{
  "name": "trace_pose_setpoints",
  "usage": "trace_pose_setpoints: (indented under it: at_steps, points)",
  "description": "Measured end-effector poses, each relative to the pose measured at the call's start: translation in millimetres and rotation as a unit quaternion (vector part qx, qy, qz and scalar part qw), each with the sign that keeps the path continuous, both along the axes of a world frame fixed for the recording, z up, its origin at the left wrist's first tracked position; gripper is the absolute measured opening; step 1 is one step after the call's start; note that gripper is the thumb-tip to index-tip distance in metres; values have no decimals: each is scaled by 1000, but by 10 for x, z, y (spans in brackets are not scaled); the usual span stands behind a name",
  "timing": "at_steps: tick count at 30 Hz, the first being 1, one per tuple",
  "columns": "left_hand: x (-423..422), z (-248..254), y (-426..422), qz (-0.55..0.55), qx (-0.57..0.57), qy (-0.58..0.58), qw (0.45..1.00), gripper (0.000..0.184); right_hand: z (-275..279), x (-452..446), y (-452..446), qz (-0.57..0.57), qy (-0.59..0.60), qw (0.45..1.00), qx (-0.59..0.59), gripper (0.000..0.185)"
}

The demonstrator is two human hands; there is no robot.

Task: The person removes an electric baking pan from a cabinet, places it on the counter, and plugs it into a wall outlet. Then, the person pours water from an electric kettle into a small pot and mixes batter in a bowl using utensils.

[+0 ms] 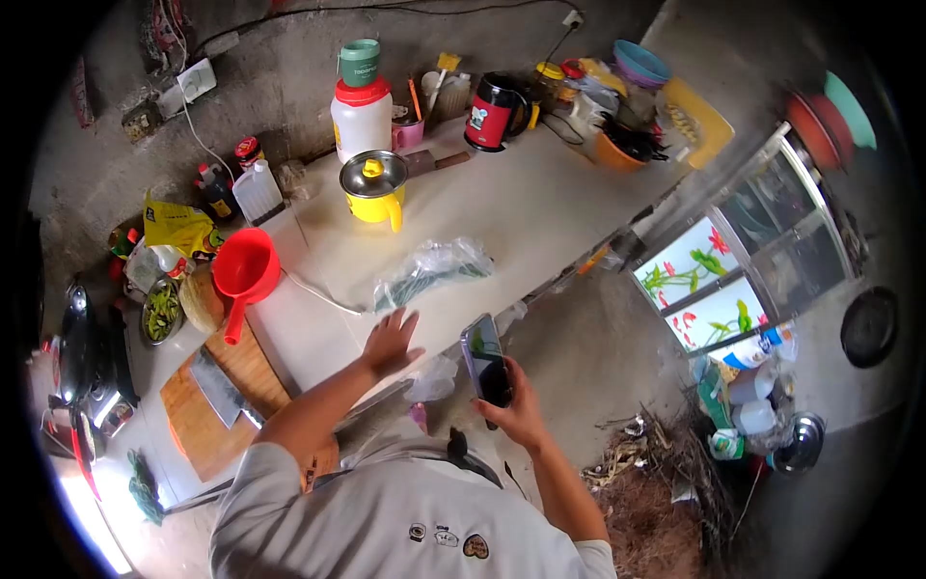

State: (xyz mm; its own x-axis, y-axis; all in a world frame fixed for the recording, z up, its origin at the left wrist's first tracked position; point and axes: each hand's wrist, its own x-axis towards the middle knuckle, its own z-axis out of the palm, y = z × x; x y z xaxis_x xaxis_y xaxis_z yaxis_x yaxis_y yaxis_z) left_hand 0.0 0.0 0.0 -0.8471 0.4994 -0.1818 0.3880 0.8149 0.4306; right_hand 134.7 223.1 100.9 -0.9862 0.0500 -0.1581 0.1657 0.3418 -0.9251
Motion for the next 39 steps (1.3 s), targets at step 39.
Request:
trace_pose_setpoints:
  at_steps: [39]
  points:
    - [-1458,-919,-169,725,106,76,676,72,-1922,-4383,39,156,110,877,440,75]
